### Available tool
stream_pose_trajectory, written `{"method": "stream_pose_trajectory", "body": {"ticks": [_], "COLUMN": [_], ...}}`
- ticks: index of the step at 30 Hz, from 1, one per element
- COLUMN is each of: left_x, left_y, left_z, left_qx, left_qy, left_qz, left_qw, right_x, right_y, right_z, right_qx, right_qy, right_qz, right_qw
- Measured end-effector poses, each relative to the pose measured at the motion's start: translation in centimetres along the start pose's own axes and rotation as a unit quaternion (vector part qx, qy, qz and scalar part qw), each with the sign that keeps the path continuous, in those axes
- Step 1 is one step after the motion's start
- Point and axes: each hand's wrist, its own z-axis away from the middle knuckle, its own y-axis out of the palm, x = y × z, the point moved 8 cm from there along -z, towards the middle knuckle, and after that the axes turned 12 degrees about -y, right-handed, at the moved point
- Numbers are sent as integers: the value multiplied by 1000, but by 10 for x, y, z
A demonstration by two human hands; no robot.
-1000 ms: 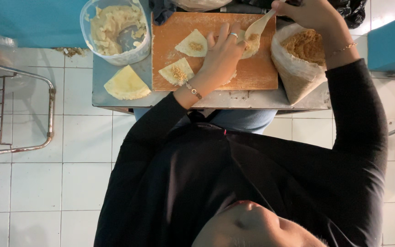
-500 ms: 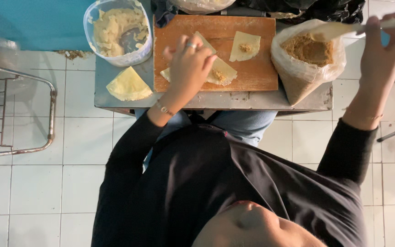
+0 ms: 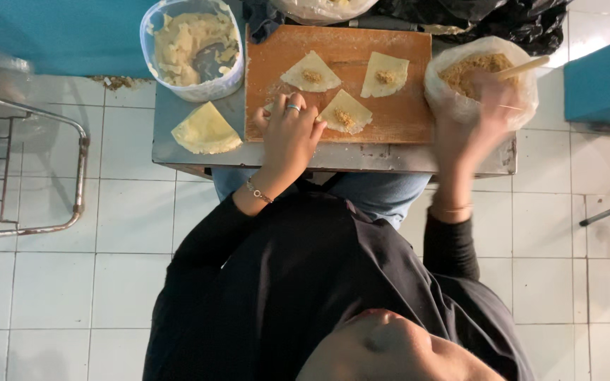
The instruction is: The person cuts a round dough sheet into wedge pieces with a knife on a wooden board, separates the wedges, spoons brown filling from a bag onto each piece, and folds the dough over the filling to form filled pastries, setting finished pieces aside.
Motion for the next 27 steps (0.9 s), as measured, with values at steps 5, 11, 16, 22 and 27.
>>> {"method": "stream_pose_trajectory", "body": {"ticks": [5,11,16,22,27], "left_x": [-2,-12,-24,-31,-29], "left_y": [2,8,15,26,30], "left_z": [-1,0,-4,-1,1], "left_qx": [-7,-18,-22,30,44], "left_qy": [-26,-9,20,43,65], "left_qz": [30,80,141,184,178], "left_qw": [999,997,990,981,981], "right_x": [74,96,100,99,95], "right_y": [52,51,59,55,68], "right_z": [14,8,11,6,11], "right_qx": [205,178,208,174,161], "right_qy": [-62,-73,-62,-49,65], "right_qz": [29,15,-7,-66,-269], "right_qw": [976,981,976,981,947]}}
